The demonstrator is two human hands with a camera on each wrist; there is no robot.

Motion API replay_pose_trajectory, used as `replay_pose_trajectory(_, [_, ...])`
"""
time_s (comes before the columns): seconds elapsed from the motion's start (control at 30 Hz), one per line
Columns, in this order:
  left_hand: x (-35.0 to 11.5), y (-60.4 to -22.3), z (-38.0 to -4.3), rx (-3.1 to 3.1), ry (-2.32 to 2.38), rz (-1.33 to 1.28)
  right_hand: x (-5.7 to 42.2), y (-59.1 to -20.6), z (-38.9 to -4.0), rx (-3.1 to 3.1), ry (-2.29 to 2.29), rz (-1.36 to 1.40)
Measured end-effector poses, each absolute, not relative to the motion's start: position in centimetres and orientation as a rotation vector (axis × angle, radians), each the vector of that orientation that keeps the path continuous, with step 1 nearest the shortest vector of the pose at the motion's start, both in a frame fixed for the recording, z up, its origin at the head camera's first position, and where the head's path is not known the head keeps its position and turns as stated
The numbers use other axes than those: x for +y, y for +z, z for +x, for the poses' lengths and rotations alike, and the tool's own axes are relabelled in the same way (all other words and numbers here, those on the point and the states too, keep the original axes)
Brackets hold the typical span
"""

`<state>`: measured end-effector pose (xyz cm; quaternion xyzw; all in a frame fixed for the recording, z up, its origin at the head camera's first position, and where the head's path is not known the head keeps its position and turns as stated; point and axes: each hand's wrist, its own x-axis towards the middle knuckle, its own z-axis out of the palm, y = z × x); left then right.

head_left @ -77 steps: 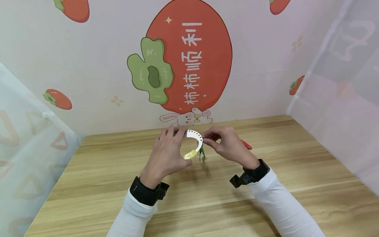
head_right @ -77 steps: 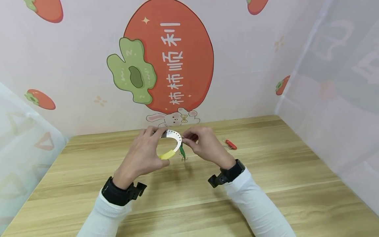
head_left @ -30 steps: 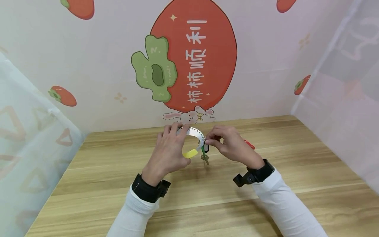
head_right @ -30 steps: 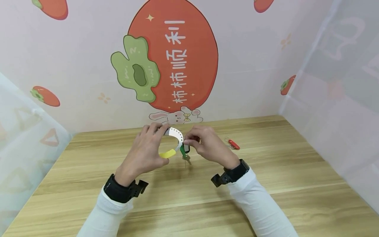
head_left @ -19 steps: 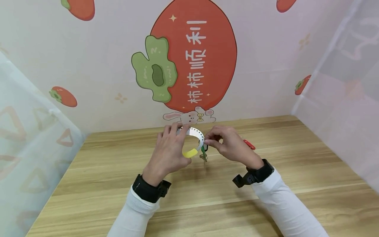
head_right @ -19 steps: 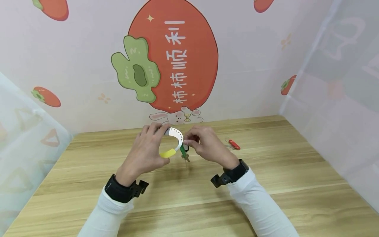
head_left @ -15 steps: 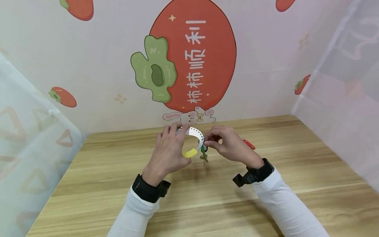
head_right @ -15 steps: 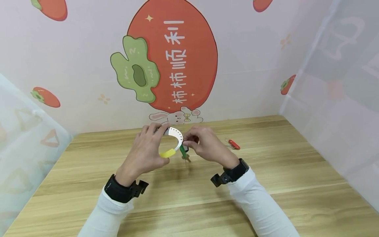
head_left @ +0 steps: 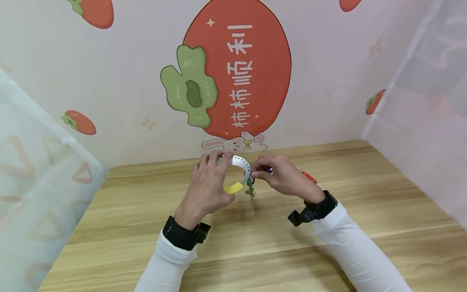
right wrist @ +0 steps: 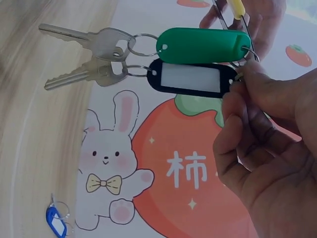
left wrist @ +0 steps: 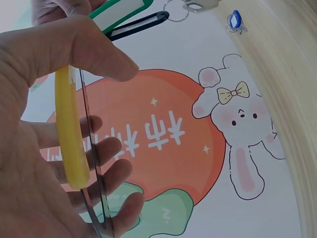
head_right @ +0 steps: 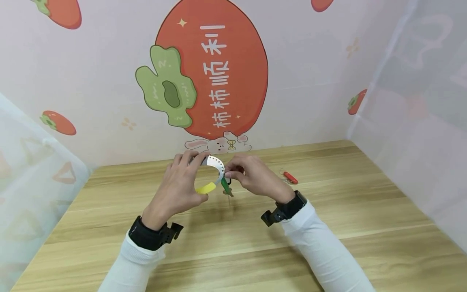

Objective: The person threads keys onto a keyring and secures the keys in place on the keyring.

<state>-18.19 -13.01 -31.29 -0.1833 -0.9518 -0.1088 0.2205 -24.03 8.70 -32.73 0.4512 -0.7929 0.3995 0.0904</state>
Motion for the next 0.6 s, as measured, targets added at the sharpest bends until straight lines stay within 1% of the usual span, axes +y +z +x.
replay_pose_trajectory(0.4, [-12.94, -31.21, -18.29, -2.601, -0.254, -0.526, 8.37, -32.64, -23.55, -2.398, 1.294, 1.225])
replay_pose_trajectory(0.6, [-13.12, -31.10, -18.18, -2.623, -0.316, -0.498, 8.19, -32.64, -23.56, -2.405, 1.357, 1.190])
